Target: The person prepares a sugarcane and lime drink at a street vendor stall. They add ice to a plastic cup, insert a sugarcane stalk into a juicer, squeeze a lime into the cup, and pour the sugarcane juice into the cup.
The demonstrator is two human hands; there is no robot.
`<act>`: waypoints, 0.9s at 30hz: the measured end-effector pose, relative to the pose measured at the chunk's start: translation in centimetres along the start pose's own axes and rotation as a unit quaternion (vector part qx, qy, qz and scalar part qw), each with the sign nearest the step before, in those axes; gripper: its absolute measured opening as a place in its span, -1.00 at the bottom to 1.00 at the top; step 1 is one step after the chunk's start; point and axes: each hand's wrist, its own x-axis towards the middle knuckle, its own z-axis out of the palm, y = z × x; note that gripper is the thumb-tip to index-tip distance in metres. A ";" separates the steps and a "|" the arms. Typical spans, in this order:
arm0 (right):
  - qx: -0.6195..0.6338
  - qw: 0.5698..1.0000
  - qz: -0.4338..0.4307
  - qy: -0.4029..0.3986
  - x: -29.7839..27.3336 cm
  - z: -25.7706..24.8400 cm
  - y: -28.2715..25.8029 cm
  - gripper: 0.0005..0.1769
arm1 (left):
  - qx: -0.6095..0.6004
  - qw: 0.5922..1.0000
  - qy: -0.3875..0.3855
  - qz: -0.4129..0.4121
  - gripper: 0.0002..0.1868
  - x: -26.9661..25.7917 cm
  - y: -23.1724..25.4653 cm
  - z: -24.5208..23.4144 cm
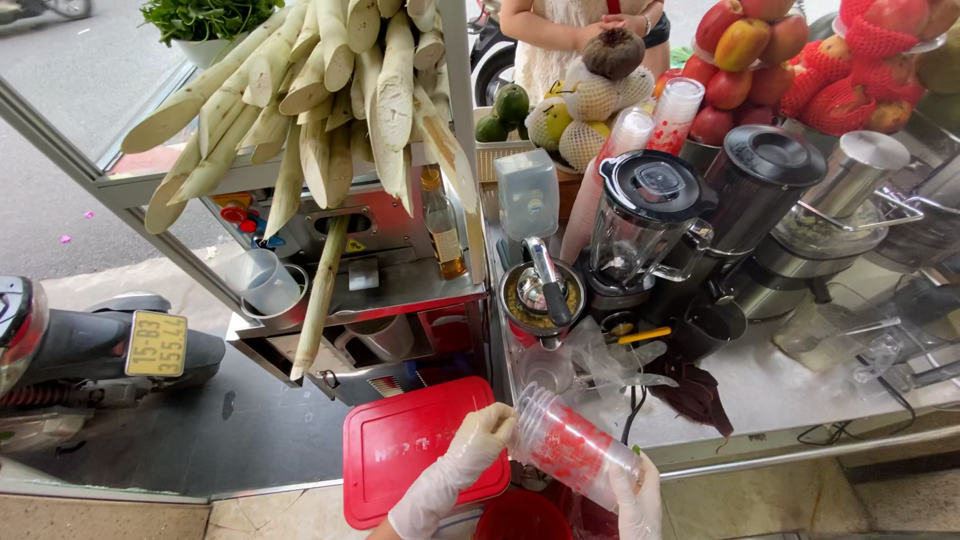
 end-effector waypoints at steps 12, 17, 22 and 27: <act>0.197 0.975 0.055 -0.087 -1.5 -2.2 -12.2 -0.09 | 0.314 0.831 0.174 0.425 -0.76 -3.2 14.4 -3.2; 0.315 0.941 0.001 -0.123 -1.2 -3.5 -15.2 0.02 | 0.324 0.762 0.186 0.529 -0.67 -4.6 18.2 -2.5; 0.305 0.946 -0.038 -0.107 -1.2 -0.8 -18.0 -0.01 | 0.201 0.879 0.202 0.383 -0.76 -4.3 13.0 -3.0; 0.095 0.981 -0.121 -0.121 2.1 7.4 -21.1 -0.11 | 0.068 0.914 0.335 0.218 -0.89 -8.9 1.4 -6.7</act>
